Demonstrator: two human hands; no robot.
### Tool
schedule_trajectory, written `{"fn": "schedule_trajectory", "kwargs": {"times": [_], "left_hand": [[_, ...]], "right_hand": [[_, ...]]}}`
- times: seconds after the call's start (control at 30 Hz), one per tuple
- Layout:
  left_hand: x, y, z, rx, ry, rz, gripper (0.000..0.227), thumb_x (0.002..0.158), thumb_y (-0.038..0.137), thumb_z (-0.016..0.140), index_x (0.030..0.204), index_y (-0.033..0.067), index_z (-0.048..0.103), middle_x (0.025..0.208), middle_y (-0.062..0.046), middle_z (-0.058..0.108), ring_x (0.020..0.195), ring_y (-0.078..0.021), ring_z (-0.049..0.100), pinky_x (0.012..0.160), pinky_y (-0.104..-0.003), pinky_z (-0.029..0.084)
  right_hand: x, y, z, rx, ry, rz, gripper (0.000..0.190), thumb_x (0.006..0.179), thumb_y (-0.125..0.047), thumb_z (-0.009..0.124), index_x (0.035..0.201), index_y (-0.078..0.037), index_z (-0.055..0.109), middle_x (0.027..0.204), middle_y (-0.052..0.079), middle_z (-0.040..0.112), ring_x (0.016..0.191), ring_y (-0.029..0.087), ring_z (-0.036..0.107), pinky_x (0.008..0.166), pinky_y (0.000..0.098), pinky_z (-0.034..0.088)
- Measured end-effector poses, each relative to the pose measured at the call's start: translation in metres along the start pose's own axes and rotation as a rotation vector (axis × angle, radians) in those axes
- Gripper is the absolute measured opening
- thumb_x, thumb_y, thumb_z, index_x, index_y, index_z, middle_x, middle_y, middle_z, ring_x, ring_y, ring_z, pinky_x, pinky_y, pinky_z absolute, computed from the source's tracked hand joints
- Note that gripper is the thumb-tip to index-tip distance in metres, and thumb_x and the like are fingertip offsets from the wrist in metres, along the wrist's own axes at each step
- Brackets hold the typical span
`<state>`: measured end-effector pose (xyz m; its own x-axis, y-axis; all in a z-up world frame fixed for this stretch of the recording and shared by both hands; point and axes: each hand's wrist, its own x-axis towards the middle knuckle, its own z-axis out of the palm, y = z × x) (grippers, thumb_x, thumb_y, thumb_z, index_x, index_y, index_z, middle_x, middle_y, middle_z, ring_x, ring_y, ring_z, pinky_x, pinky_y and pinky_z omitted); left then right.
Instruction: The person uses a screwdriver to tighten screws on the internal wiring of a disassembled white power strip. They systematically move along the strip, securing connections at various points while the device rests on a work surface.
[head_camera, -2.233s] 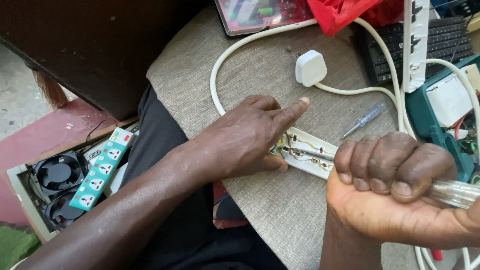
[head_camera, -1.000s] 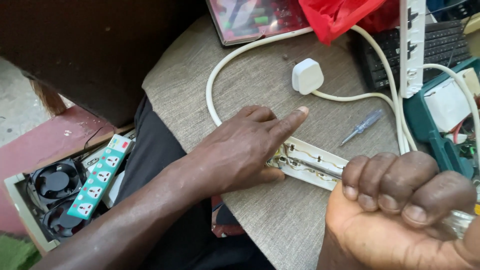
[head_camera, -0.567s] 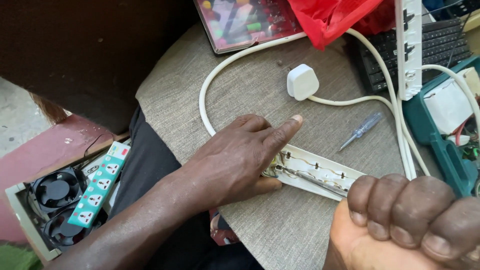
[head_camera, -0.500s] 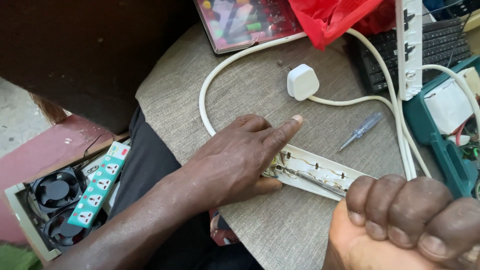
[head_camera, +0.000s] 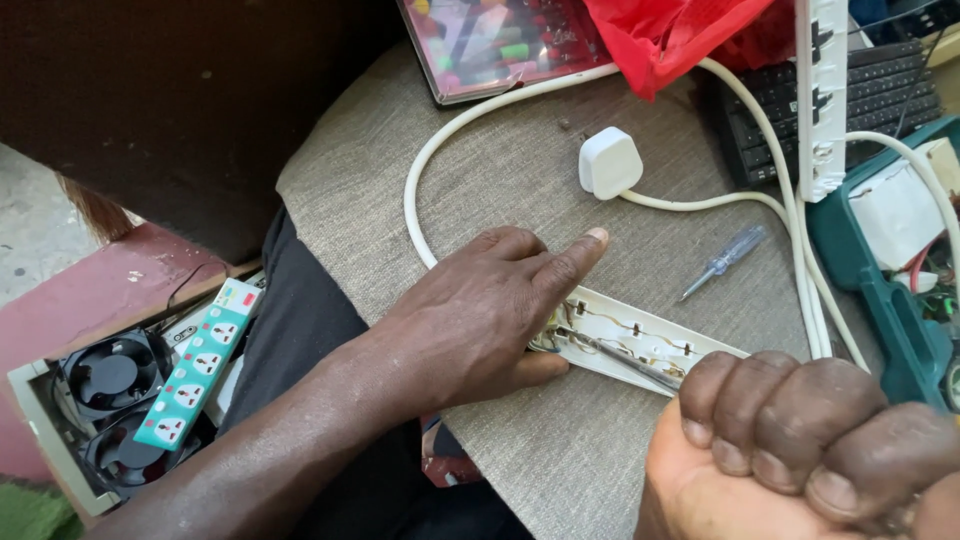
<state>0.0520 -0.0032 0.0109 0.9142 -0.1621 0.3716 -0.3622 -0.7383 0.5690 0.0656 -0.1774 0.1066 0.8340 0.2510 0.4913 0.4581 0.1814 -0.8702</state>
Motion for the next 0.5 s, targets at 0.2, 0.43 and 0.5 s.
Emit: {"fn": "schedule_trajectory", "kwargs": {"times": [0.2, 0.43, 0.5], "left_hand": [[0.000, 0.001, 0.000, -0.009, -0.004, -0.006, 0.105, 0.084, 0.045, 0.086, 0.162, -0.0038, 0.034, 0.101, -0.015, 0.076, 0.101, -0.0348, 0.057, 0.089, -0.046, 0.047], [0.000, 0.006, -0.008, -0.070, -0.089, -0.052, 0.107, 0.087, 0.039, 0.087, 0.165, -0.0009, 0.027, 0.103, -0.016, 0.076, 0.099, -0.0326, 0.055, 0.085, -0.045, 0.047], [-0.001, 0.006, -0.006, -0.072, -0.063, -0.041, 0.106, 0.086, 0.037, 0.087, 0.165, -0.0015, 0.027, 0.109, -0.018, 0.076, 0.099, -0.0332, 0.055, 0.081, -0.046, 0.048]], "right_hand": [[-0.016, -0.011, 0.032, -0.102, 0.169, -0.011, 0.054, 0.105, -0.060, 0.058, 0.077, -0.023, 0.032, 0.059, 0.000, 0.024, 0.046, 0.013, 0.023, 0.048, 0.0281, 0.025], [-0.018, 0.001, 0.031, -0.048, 0.216, -0.095, 0.050, 0.106, -0.060, 0.060, 0.084, -0.024, 0.035, 0.065, -0.001, 0.025, 0.050, 0.011, 0.022, 0.048, 0.0270, 0.029], [-0.017, -0.002, 0.036, -0.095, 0.251, -0.086, 0.049, 0.105, -0.061, 0.059, 0.083, -0.024, 0.034, 0.064, -0.001, 0.023, 0.048, 0.012, 0.020, 0.048, 0.0270, 0.026]]}}
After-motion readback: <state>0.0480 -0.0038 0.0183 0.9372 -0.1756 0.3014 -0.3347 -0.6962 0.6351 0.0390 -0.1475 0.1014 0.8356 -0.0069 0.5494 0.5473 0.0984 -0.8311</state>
